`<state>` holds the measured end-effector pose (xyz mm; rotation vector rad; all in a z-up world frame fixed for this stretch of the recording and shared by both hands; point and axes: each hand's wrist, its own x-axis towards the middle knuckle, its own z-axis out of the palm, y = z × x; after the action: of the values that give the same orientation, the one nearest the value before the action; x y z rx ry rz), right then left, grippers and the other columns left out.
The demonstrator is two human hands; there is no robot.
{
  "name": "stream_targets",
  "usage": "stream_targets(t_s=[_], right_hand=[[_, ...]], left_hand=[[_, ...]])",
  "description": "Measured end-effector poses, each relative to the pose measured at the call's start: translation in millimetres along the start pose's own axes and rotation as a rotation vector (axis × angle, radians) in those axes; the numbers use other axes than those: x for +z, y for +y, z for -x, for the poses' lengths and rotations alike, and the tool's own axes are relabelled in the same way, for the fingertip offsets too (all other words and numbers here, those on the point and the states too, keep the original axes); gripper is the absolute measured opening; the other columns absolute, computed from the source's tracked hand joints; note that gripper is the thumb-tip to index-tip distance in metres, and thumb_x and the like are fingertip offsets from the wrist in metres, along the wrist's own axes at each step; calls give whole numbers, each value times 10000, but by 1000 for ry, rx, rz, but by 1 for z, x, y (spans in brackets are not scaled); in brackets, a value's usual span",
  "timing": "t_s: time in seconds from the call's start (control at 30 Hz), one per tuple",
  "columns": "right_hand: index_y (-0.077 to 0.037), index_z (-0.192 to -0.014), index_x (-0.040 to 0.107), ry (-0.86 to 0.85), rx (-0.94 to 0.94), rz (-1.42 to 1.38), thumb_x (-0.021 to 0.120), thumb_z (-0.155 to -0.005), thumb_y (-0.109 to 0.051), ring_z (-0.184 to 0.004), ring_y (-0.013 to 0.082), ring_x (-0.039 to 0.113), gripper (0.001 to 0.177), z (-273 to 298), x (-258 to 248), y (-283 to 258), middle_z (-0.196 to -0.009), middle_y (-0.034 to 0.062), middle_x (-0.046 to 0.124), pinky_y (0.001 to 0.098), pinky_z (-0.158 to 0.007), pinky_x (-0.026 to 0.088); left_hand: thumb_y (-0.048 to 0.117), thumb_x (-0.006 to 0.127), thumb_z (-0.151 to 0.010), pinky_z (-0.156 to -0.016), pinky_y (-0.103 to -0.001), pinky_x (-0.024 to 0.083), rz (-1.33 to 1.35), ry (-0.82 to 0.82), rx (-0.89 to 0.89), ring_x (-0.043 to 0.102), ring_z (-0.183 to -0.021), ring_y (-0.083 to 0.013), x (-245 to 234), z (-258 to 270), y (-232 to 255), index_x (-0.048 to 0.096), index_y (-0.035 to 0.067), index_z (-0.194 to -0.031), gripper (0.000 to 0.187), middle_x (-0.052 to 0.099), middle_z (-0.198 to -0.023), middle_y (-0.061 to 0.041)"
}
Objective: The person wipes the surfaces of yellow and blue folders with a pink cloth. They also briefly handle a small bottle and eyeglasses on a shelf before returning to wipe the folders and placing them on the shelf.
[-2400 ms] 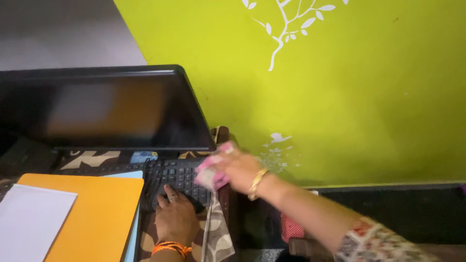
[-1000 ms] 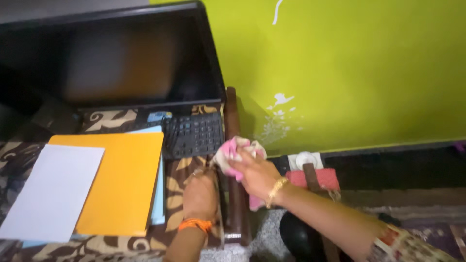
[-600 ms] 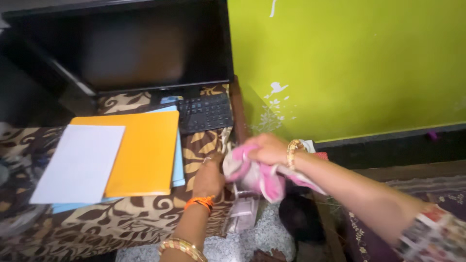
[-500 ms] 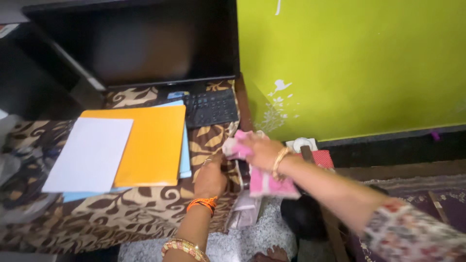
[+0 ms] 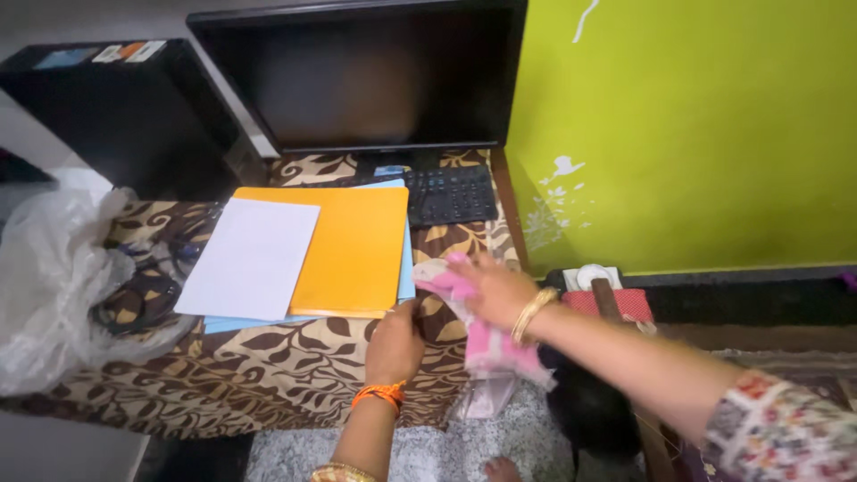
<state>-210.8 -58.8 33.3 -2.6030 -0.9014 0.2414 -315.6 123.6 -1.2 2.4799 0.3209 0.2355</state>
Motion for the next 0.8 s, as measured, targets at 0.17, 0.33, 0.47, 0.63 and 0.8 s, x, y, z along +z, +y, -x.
stream_targets(t_s=[0.17,0.33,0.47,0.63,0.8], right_hand=[[-181,-1343,622,-481,-422,251,669,-887,-310,-1081,372,665,477,12,20,-53,-1405,302,475,477,-876,559],[-240,-1256,686,-396,-635,-27,687,-815,-294,-1154,299,653,445,-46,23,-115,-1188,113,680,477,-929,532],[-204,-1315,631,-149,-727,62,701,-793,-249,-1206,388,575,529,-86,58,-155,-1341,139,578,498,-900,534],[-152,-1296,645,-434,-947,458,745,-692,-345,-1183,423,605,641,-84,83,-172,-1312,181,636,548,-1001,491],[-216,-1216,696,-691,-869,156,655,-815,-333,-1012,339,691,420,-133,81,-220,-1104,152,722,480,-876,553]], left_hand=[[73,568,-864,-921,-480,517,69,173,-40,656,-1088,-383,-27,-20,-23,715,98,-1176,345,705,-1162,-191],[127,553,-905,-908,-462,537,95,348,-199,694,-1061,-367,-84,-36,-82,737,102,-1143,302,746,-1122,-163],[193,604,-917,-883,-466,540,69,474,-439,696,-1041,-384,-98,-23,-130,742,94,-1127,271,748,-1088,-171],[214,615,-929,-874,-452,551,74,532,-554,714,-1026,-369,-108,8,-172,764,113,-1097,246,761,-1064,-160],[221,623,-914,-860,-411,571,280,585,-667,784,-969,-299,-119,35,-182,742,115,-1103,247,800,-1013,-129]])
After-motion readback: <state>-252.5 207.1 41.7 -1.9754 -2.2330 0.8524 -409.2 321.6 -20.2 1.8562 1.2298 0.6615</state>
